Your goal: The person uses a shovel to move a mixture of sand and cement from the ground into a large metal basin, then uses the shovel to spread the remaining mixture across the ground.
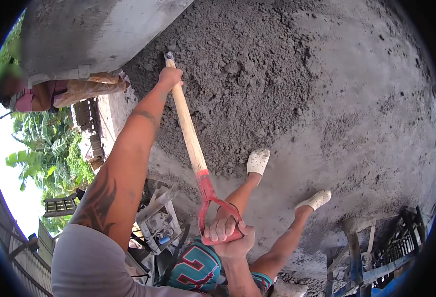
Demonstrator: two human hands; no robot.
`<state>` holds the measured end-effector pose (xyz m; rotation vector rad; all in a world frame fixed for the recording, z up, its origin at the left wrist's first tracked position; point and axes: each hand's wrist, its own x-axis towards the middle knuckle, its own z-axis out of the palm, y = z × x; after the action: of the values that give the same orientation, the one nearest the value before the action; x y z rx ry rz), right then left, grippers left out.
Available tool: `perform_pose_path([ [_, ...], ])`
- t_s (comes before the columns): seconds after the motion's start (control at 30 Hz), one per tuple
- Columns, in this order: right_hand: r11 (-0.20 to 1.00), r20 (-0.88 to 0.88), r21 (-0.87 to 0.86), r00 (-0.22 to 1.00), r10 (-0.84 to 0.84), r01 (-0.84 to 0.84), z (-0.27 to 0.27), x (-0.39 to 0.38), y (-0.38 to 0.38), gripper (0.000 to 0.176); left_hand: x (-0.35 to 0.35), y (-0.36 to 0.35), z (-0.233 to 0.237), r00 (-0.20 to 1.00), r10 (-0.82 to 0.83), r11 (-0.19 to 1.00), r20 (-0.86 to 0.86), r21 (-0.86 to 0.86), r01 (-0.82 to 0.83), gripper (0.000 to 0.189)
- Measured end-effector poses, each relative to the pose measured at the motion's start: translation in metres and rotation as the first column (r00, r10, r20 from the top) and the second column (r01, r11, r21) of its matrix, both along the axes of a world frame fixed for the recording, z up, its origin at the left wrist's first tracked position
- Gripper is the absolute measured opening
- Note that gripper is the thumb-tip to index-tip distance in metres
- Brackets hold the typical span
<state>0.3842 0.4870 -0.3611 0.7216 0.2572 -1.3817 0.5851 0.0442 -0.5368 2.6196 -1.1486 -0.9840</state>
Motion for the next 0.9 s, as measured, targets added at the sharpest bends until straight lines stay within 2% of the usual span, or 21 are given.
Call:
perform_pose_path([
  [0.03,1.000,0.002,-0.010,1.000,-0.005,0.005,0.000,-0.009,0.007,0.042,-0.005,0.008,0.006,0.998,-0.061,0.998,0.018,0.013,0.061,0.039],
  [0.17,0.999,-0.024,-0.021,0.999,0.033,-0.034,0.004,-0.048,0.031,0.043,-0.028,0.033,0.013,0.999,0.032,0.999,-0.029,0.002,-0.032,0.044],
  [0.3,0.996,-0.002,0.048,0.997,0.072,-0.072,0.012,-0.095,0.054,0.043,-0.055,0.067,0.013,0.997,0.021,1.000,-0.071,-0.006,-0.021,0.040],
  [0.37,0.995,-0.056,0.052,0.994,0.092,-0.089,0.014,-0.116,0.068,0.043,-0.076,0.084,0.019,0.998,0.006,1.000,-0.069,-0.023,-0.008,0.037],
  [0.57,0.987,-0.080,0.102,0.988,0.133,-0.125,0.024,-0.178,0.108,0.042,-0.119,0.127,0.012,0.994,0.081,0.996,-0.071,0.034,-0.079,0.042],
  [0.63,0.985,-0.095,0.115,0.986,0.139,-0.128,0.029,-0.197,0.119,0.042,-0.140,0.144,0.013,0.983,0.132,0.990,-0.126,-0.027,-0.137,0.043],
  [0.73,0.977,-0.137,0.148,0.975,0.175,-0.155,0.038,-0.226,0.134,0.041,-0.168,0.168,0.019,0.979,0.160,0.986,-0.129,-0.014,-0.164,0.039],
  [0.9,0.965,-0.173,0.198,0.962,0.209,-0.174,0.049,-0.270,0.170,0.041,-0.204,0.213,0.016,0.975,0.155,0.988,-0.156,0.043,-0.151,0.041],
])
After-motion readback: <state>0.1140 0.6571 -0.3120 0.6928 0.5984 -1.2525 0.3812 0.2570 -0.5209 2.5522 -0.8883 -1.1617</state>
